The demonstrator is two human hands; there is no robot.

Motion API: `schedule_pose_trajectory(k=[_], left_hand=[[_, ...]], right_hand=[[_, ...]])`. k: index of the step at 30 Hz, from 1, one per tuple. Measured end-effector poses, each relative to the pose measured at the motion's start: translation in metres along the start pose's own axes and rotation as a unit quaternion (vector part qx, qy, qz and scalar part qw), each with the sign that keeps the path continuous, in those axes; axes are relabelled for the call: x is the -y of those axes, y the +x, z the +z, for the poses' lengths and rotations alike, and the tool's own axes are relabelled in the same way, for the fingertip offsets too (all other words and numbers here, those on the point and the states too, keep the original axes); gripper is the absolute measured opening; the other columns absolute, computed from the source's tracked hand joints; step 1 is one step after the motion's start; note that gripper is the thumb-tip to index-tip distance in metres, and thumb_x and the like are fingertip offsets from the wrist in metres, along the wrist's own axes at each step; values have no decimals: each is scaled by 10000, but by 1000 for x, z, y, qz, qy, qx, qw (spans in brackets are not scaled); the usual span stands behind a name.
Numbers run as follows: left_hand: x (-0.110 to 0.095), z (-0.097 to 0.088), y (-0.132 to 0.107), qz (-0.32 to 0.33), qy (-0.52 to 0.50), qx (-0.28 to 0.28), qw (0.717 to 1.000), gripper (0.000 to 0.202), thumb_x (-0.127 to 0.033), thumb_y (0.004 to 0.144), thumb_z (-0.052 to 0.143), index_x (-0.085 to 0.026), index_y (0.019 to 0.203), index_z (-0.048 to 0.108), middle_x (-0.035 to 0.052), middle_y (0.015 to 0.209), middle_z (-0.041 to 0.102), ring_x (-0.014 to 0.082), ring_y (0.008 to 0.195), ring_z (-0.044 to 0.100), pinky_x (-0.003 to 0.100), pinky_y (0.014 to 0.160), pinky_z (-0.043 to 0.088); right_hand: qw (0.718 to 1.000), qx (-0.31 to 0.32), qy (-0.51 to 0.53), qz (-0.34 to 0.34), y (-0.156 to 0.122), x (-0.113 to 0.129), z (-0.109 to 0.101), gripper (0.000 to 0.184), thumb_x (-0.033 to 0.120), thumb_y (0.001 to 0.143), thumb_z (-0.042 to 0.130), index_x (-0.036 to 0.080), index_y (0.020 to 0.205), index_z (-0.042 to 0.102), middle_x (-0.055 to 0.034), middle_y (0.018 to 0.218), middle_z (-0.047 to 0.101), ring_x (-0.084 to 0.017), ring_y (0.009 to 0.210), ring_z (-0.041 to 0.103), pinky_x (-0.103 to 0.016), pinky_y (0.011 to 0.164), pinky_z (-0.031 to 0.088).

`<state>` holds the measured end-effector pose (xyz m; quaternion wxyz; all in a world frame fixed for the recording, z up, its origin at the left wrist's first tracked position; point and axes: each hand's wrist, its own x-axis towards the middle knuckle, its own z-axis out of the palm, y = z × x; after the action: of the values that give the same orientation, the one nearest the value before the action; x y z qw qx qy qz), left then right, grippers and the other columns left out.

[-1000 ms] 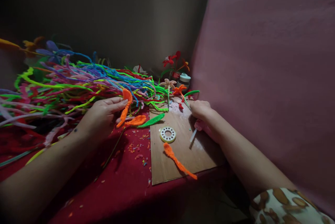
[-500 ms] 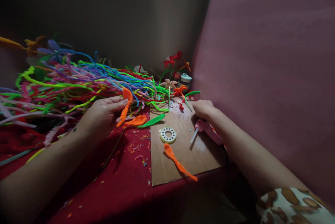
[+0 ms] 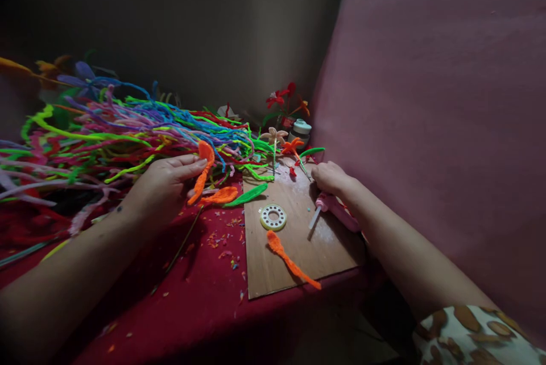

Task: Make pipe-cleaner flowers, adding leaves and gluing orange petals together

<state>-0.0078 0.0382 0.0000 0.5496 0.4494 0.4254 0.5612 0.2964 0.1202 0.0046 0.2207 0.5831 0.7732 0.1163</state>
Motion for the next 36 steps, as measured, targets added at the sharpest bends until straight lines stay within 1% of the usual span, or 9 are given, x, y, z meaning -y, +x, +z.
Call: schedule_pose_trajectory(k=[12, 18, 22, 25, 26, 29, 31, 32, 36], left_hand=[[-4, 3, -3, 0, -8, -19, 1000, 180, -151, 717, 618, -157, 556, 538, 8, 489, 541, 57, 345, 427, 182, 335, 249], [-3, 2, -2, -6, -23, -15, 1000, 183, -152, 720, 614, -158, 558, 529, 25, 545, 579, 76, 398, 493, 180, 375, 332], [-2, 1, 0, -1, -13, -4, 1000, 104, -178, 723, 624, -148, 628, 593, 5, 493, 537, 74, 386, 474, 170, 375, 330], [-1, 0, 1, 6, -7, -4, 1000, 118, -183, 713, 629, -152, 609, 583, -20, 425, 463, 86, 395, 483, 167, 386, 336], [-1, 0, 1, 8, -6, -6, 1000, 125, -178, 709, 626, -154, 598, 575, -26, 413, 444, 91, 402, 490, 167, 391, 341], [-1, 1, 1, 6, -3, -10, 1000, 133, -169, 699, 621, -155, 584, 556, -32, 415, 437, 88, 399, 485, 164, 384, 327], [-2, 2, -1, -1, 1, -14, 1000, 144, -179, 698, 626, -153, 582, 546, -22, 440, 477, 77, 387, 466, 161, 366, 303], [-3, 3, -2, -4, 6, -18, 1000, 149, -182, 697, 627, -151, 579, 542, -15, 458, 502, 71, 381, 456, 161, 358, 291], [-7, 7, -5, -4, 16, -24, 1000, 176, -183, 693, 626, -148, 557, 520, 6, 505, 555, 57, 362, 430, 163, 340, 263]], right_hand=[[993, -41, 101, 43, 16, -16, 1, 166, 143, 660, 577, 167, 743, 719, -52, 697, 680, -150, 626, 587, -217, 548, 362], [955, -203, 190, 105, -2, -15, -12, 287, 216, 806, 435, 121, 903, 689, -79, 782, 674, -137, 653, 539, -229, 596, 352], [938, -197, 270, 95, -11, -12, -20, 175, 175, 709, 522, 116, 698, 687, -47, 614, 636, -121, 553, 506, -235, 543, 349], [911, -197, 354, 72, -23, -5, -22, 179, 244, 707, 553, 122, 759, 673, -34, 671, 659, -115, 570, 537, -220, 540, 397], [894, -206, 394, 60, -29, -2, -22, 187, 267, 708, 558, 125, 778, 657, -36, 721, 669, -112, 594, 552, -220, 562, 421], [709, -259, 656, 2, -49, 8, -17, 151, 197, 581, 664, 137, 707, 605, -21, 693, 640, -112, 603, 552, -240, 588, 443], [622, -278, 731, -19, -62, 16, -12, 133, 136, 570, 661, 150, 687, 599, 9, 648, 610, -97, 587, 537, -233, 593, 439], [594, -286, 752, -24, -68, 20, -9, 108, 116, 585, 645, 152, 678, 605, 15, 645, 602, -90, 585, 533, -228, 596, 436], [549, -268, 792, -9, -92, 35, -5, 92, 84, 625, 565, 152, 643, 624, 3, 623, 586, -87, 553, 529, -218, 551, 419]])
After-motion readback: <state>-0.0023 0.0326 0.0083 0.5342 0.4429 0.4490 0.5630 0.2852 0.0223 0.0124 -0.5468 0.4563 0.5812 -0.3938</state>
